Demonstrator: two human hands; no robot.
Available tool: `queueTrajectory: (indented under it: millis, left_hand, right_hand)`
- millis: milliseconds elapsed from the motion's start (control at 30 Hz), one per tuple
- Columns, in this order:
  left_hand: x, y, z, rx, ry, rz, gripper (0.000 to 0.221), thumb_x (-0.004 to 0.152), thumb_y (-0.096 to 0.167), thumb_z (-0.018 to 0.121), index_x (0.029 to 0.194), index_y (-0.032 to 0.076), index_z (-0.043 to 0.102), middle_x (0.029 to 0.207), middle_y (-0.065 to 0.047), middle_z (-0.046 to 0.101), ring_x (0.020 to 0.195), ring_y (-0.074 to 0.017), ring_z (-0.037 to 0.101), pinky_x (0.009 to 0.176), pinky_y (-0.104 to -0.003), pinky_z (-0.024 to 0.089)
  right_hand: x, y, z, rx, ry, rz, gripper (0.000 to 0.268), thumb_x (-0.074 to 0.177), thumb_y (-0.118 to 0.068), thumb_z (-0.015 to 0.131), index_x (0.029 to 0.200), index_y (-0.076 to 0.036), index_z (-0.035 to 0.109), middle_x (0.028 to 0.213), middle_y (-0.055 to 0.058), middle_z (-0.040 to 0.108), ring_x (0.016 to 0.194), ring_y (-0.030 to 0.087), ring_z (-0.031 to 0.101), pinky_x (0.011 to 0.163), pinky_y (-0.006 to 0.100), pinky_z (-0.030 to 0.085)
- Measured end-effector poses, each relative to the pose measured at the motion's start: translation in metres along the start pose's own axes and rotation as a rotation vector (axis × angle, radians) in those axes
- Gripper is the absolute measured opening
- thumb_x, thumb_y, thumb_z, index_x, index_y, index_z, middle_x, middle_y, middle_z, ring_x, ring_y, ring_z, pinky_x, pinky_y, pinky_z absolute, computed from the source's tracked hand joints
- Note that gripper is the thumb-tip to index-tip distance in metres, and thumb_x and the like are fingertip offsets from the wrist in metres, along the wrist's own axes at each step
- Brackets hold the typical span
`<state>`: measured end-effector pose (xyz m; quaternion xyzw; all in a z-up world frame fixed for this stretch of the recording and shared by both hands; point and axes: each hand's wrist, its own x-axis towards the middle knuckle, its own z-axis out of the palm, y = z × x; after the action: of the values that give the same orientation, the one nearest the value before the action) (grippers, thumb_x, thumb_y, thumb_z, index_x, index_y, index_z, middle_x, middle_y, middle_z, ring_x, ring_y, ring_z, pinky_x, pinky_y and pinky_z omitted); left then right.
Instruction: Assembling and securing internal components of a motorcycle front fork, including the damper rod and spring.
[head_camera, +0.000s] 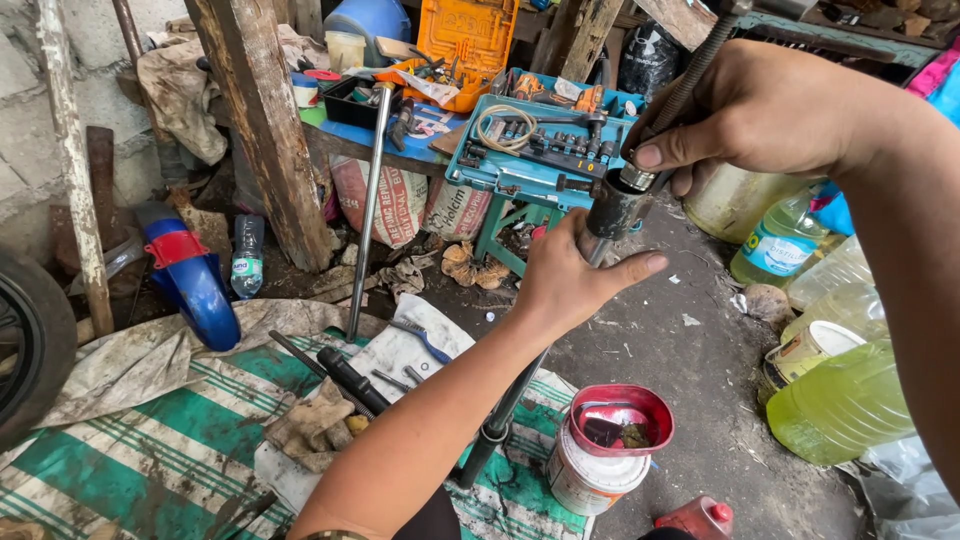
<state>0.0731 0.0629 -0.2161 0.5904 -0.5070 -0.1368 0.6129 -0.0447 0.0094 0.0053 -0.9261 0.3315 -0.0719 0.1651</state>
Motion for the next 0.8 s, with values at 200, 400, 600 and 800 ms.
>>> queueTrajectory:
  millis: [200, 400, 600, 800]
  left_hand:
    - [-0.001, 0.001, 0.001, -0.058, -0.013, -0.030, 0.074, 0.062, 0.080, 0.073, 0.099, 0.016, 0.066, 0.092, 0.000, 0.074, 0.091, -0.0211, 0.073, 0.077, -0.036, 0.054]
    - [-0.002, -0.004, 0.004, -0.049, 0.002, 0.015, 0.085, 0.065, 0.087, 0.063, 0.112, 0.017, 0.074, 0.103, -0.005, 0.083, 0.103, -0.0266, 0.079, 0.083, -0.040, 0.058]
    - [-0.006, -0.006, 0.002, -0.091, -0.013, 0.085, 0.092, 0.073, 0.088, 0.058, 0.120, 0.010, 0.070, 0.107, -0.009, 0.078, 0.103, -0.0286, 0.077, 0.085, -0.039, 0.059]
    - [-0.009, -0.010, 0.006, -0.121, -0.020, 0.053, 0.077, 0.080, 0.082, 0.059, 0.105, 0.010, 0.070, 0.089, -0.006, 0.075, 0.086, -0.0243, 0.074, 0.073, -0.038, 0.056]
  right_hand:
    - [-0.003, -0.003, 0.000, -0.021, -0.005, 0.002, 0.031, 0.103, -0.013, 0.083, 0.089, 0.014, 0.088, 0.073, 0.026, 0.085, 0.067, 0.031, 0.071, 0.073, 0.043, 0.058]
    - [-0.001, -0.011, 0.006, -0.046, -0.030, 0.021, 0.023, 0.099, -0.013, 0.085, 0.098, 0.009, 0.093, 0.079, 0.025, 0.089, 0.070, 0.031, 0.079, 0.075, 0.041, 0.062]
    - [-0.002, -0.016, 0.010, -0.054, -0.074, 0.051, 0.025, 0.096, -0.011, 0.085, 0.113, 0.005, 0.093, 0.092, 0.019, 0.092, 0.074, 0.031, 0.081, 0.078, 0.043, 0.068]
    - [-0.006, -0.016, 0.010, -0.237, -0.073, -0.005, 0.025, 0.092, -0.026, 0.086, 0.106, -0.007, 0.095, 0.098, 0.003, 0.097, 0.082, 0.019, 0.084, 0.090, 0.035, 0.063]
